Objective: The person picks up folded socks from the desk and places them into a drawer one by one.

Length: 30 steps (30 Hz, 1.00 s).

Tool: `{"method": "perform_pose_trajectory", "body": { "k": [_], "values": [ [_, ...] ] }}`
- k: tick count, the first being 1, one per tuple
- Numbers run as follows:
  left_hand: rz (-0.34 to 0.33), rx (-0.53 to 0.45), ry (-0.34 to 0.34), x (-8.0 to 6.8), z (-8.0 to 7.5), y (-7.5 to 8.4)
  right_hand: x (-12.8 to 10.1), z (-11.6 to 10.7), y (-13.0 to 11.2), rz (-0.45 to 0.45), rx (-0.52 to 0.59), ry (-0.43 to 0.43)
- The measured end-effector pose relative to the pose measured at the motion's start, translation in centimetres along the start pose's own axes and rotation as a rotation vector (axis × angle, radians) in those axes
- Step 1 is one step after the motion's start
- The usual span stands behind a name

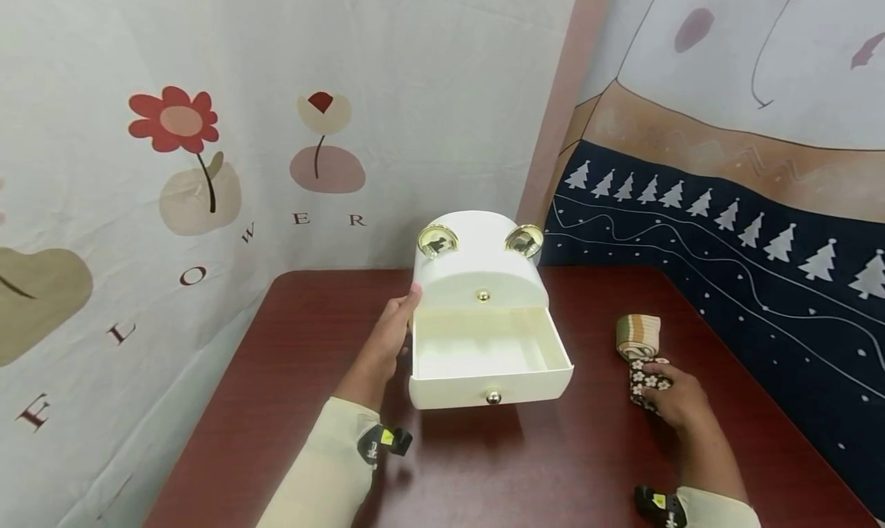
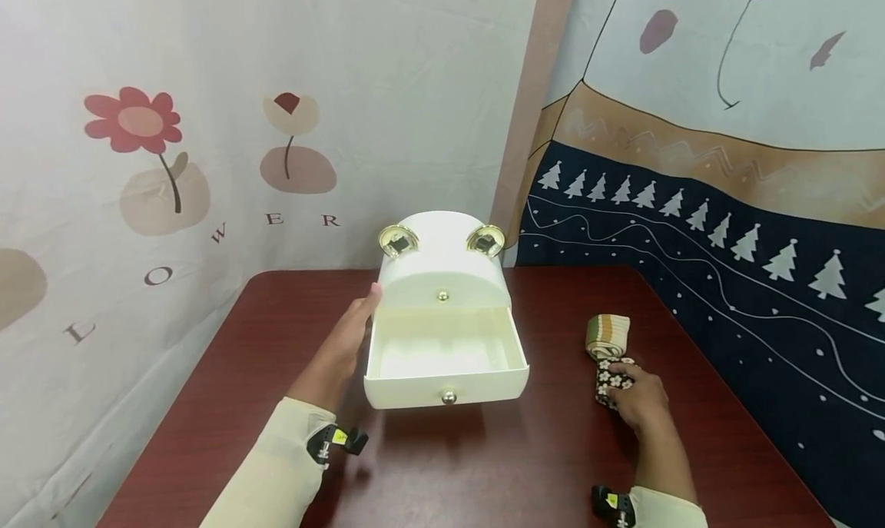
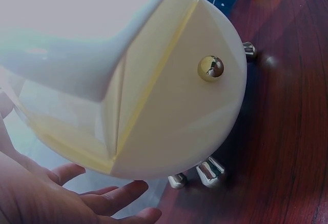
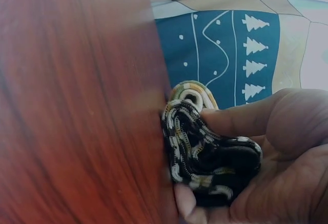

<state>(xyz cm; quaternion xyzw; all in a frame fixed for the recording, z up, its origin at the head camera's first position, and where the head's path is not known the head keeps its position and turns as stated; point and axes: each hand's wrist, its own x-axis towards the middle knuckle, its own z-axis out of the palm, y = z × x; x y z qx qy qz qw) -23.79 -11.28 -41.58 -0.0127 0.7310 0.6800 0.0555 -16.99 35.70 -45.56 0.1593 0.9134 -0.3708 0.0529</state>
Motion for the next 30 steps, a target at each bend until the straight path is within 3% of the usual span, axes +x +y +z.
{"method": "perform_pose_trajectory", "body": {
  "k": [4, 11, 30],
  "values": [
    [0.005, 0.001, 0.004, 0.0, -0.1, 0.0, -0.1, -0.1, -0.2, 0.011, 0.011, 0.029],
    [0.013, 0.016, -0.002, 0.0, -0.1, 0.1, -0.7, -0.1, -0.3, 0.026, 0.125, 0.054],
    [0.000, 0.009, 0.002, 0.0, 0.0, -0.1, -3.9, -1.3, -4.8, -0.167, 0.013, 0.086]
  ]
}}
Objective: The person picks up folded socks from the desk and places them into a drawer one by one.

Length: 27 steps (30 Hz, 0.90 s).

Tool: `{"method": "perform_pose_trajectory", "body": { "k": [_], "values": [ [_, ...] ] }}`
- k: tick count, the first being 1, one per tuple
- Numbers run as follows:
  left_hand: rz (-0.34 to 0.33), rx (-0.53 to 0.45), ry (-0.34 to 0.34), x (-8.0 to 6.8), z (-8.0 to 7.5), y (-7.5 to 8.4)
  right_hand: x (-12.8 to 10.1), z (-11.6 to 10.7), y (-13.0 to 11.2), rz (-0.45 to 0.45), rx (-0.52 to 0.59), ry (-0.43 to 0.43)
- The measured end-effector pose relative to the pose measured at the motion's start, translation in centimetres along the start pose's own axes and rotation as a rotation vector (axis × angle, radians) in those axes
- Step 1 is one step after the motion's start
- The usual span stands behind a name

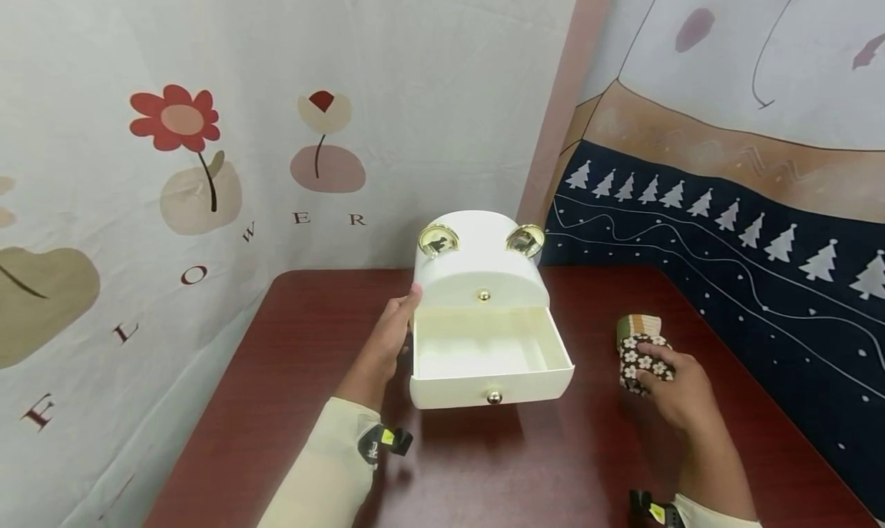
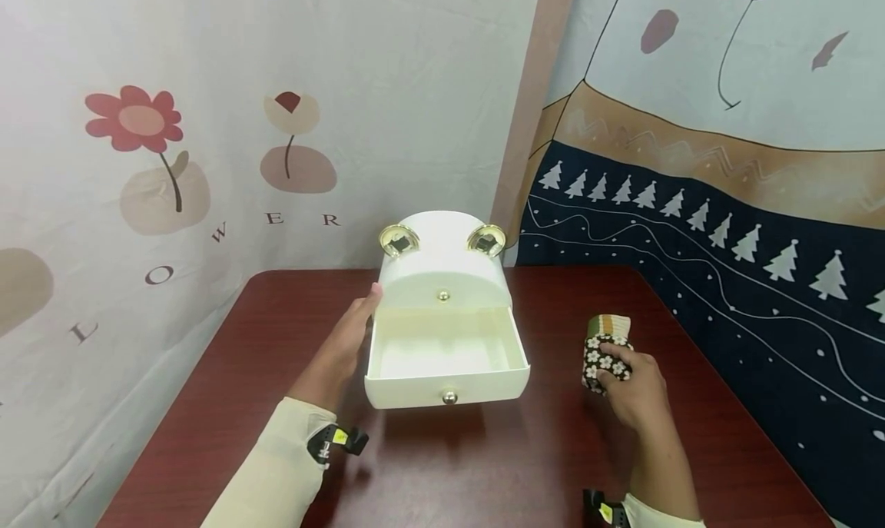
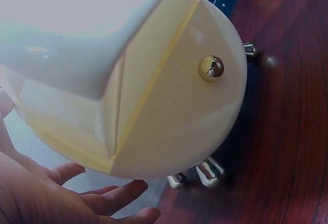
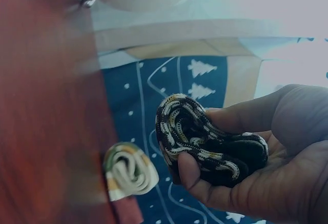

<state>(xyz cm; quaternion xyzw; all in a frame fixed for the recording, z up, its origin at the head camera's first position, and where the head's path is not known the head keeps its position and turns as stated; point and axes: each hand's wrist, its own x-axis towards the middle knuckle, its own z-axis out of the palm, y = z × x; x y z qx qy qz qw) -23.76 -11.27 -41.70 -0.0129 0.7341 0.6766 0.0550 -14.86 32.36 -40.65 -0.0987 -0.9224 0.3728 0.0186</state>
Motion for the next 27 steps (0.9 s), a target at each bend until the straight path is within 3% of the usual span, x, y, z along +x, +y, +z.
{"method": "perform_pose_trajectory", "body": {
  "k": [9, 19, 27],
  "values": [
    [0.002, 0.002, 0.007, 0.0, 0.0, 0.0, -1.7, 0.0, -2.4, -0.125, 0.033, 0.124],
    [-0.009, -0.014, 0.001, 0.1, 0.0, 0.1, -2.7, -0.3, -4.8, -0.167, 0.017, 0.130],
    [-0.004, -0.009, 0.003, 0.1, 0.1, -0.1, -3.1, 0.4, -7.1, -0.178, 0.096, 0.150]
  ]
}}
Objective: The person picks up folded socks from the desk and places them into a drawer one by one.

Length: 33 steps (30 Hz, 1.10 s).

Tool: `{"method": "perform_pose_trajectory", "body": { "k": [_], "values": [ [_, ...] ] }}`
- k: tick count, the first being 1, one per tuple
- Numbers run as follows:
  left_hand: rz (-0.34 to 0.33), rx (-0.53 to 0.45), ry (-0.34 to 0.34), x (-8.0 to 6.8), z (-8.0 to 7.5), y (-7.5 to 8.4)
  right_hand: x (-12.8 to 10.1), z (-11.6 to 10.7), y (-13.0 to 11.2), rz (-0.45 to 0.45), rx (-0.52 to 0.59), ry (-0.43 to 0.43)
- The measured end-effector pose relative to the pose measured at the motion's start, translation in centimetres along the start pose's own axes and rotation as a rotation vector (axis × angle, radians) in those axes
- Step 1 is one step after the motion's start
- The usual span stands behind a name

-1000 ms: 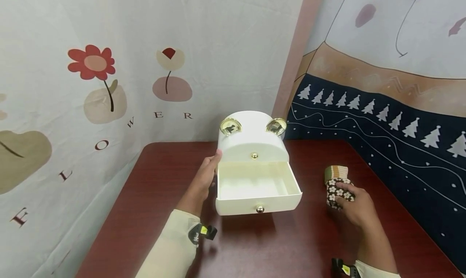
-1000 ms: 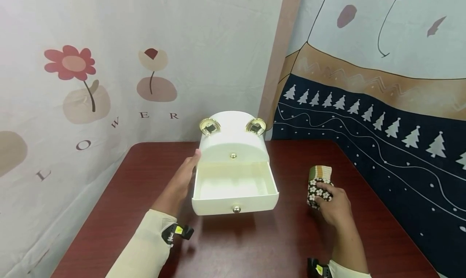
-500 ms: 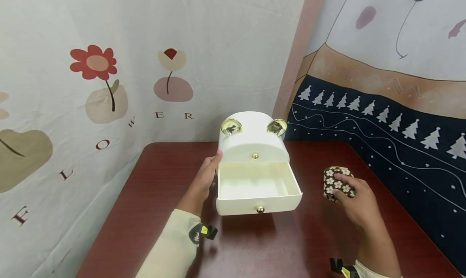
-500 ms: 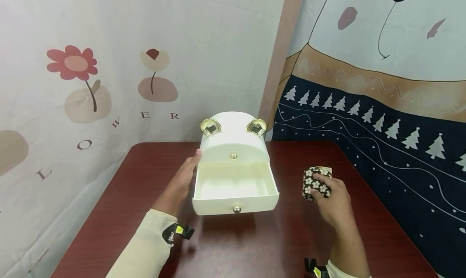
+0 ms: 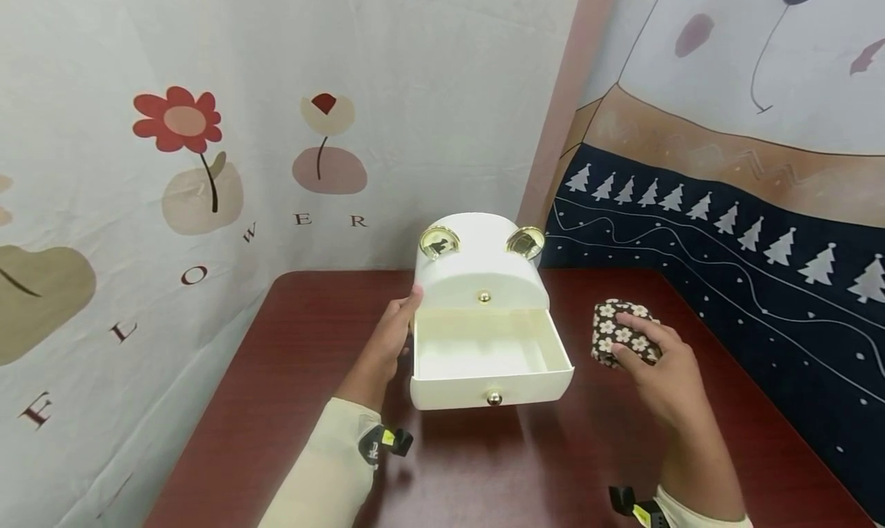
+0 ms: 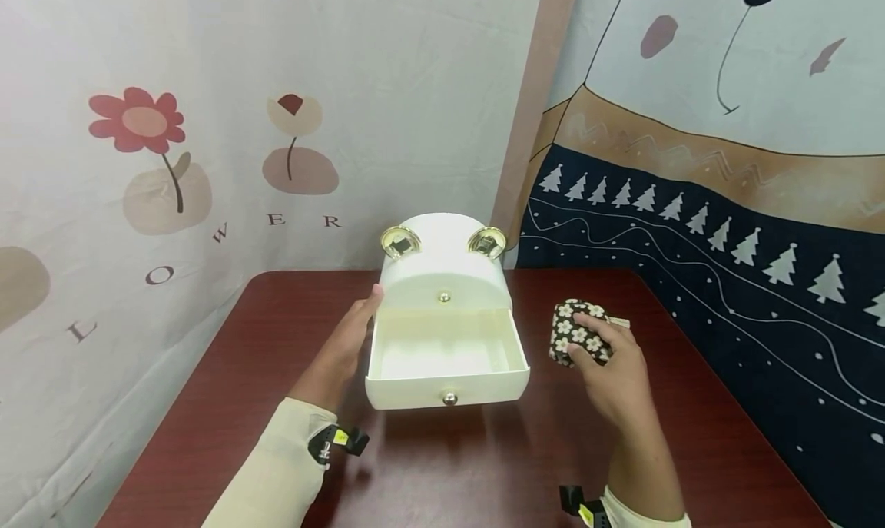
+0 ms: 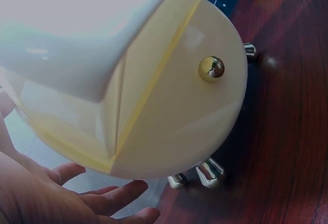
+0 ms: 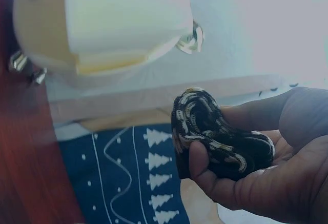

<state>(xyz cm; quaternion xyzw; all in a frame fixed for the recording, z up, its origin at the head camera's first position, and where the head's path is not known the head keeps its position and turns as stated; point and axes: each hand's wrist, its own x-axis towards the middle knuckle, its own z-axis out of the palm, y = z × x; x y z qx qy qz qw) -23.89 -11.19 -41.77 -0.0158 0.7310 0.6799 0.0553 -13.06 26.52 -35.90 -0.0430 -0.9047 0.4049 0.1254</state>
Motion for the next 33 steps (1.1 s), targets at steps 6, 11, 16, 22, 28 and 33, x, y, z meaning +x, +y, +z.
{"method": "perform_pose_trajectory", "body": {
  "k": [6, 11, 16, 22, 28, 33],
  "values": [
    [0.007, -0.002, 0.002, -0.1, -0.1, 0.0, 0.1, 1.2, -2.5, 0.014, 0.055, -0.006],
    [-0.001, 0.002, -0.001, -0.2, -0.2, -0.1, -0.1, 2.3, -4.4, 0.000, 0.074, -0.005],
    [-0.021, 0.001, 0.001, -0.4, -0.1, -0.3, -0.3, 3.2, -6.0, -0.015, 0.105, -0.023],
    [-0.035, -0.002, 0.021, -0.5, 0.0, -0.2, -0.6, 4.6, -7.5, -0.072, 0.139, -0.035],
    [-0.038, 0.010, 0.028, -0.6, -0.1, -0.2, -1.1, 6.4, -8.7, -0.180, 0.134, -0.015],
    [-0.046, 0.017, 0.035, -0.6, -0.1, -0.2, -1.6, 8.1, -9.9, -0.271, 0.133, -0.007]
  ]
}}
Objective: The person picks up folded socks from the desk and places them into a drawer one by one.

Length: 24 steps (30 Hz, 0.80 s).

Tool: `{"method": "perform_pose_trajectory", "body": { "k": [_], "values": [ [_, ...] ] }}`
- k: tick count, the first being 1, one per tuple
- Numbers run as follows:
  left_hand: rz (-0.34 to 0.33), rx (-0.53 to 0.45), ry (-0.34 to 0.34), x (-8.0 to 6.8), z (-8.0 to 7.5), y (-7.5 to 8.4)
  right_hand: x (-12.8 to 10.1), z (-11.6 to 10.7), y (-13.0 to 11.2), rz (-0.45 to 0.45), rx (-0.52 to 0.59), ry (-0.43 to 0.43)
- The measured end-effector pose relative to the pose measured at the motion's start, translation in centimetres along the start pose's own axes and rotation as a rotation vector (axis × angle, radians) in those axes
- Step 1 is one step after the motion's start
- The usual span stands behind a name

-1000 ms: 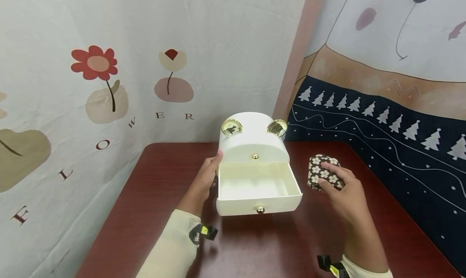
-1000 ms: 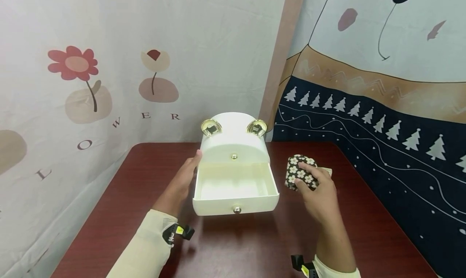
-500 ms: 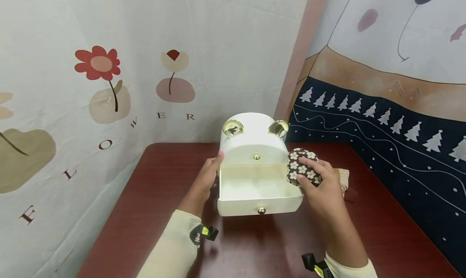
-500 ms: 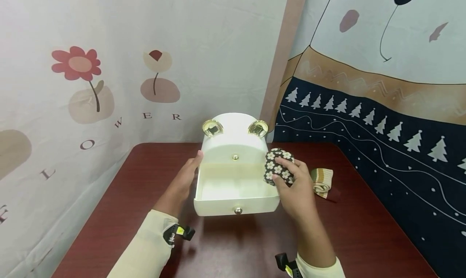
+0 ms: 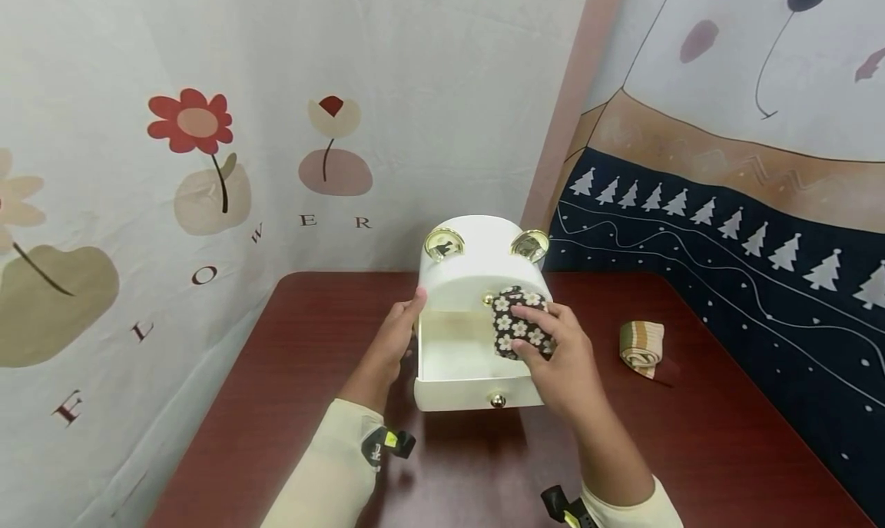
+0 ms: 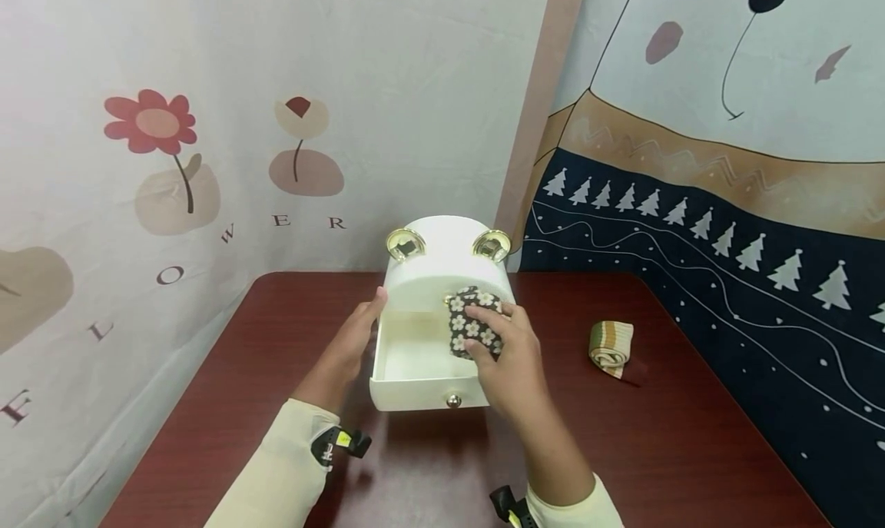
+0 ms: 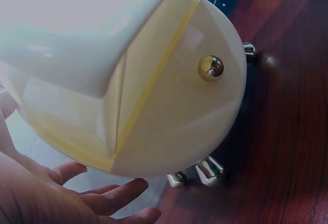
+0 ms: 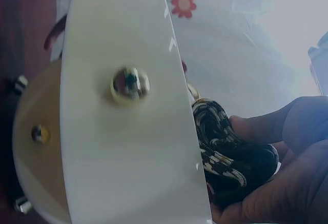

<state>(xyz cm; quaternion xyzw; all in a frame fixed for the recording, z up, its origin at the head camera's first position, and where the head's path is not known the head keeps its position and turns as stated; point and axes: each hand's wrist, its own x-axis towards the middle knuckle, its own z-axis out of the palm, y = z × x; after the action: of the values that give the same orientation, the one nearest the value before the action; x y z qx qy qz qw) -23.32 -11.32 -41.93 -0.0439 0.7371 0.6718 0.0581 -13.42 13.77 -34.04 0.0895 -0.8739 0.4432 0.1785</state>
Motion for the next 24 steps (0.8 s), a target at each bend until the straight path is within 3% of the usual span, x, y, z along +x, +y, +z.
{"method": "perform_pose_trajectory", "body": {
  "k": [10, 24],
  "values": [
    [0.038, -0.002, -0.011, -0.1, -0.1, 0.0, -0.1, 2.6, -1.3, -0.087, -0.017, -0.034],
    [0.039, -0.004, -0.008, 0.1, -0.1, -0.1, 1.2, 5.3, -2.4, 0.005, -0.046, -0.214]
  ]
}}
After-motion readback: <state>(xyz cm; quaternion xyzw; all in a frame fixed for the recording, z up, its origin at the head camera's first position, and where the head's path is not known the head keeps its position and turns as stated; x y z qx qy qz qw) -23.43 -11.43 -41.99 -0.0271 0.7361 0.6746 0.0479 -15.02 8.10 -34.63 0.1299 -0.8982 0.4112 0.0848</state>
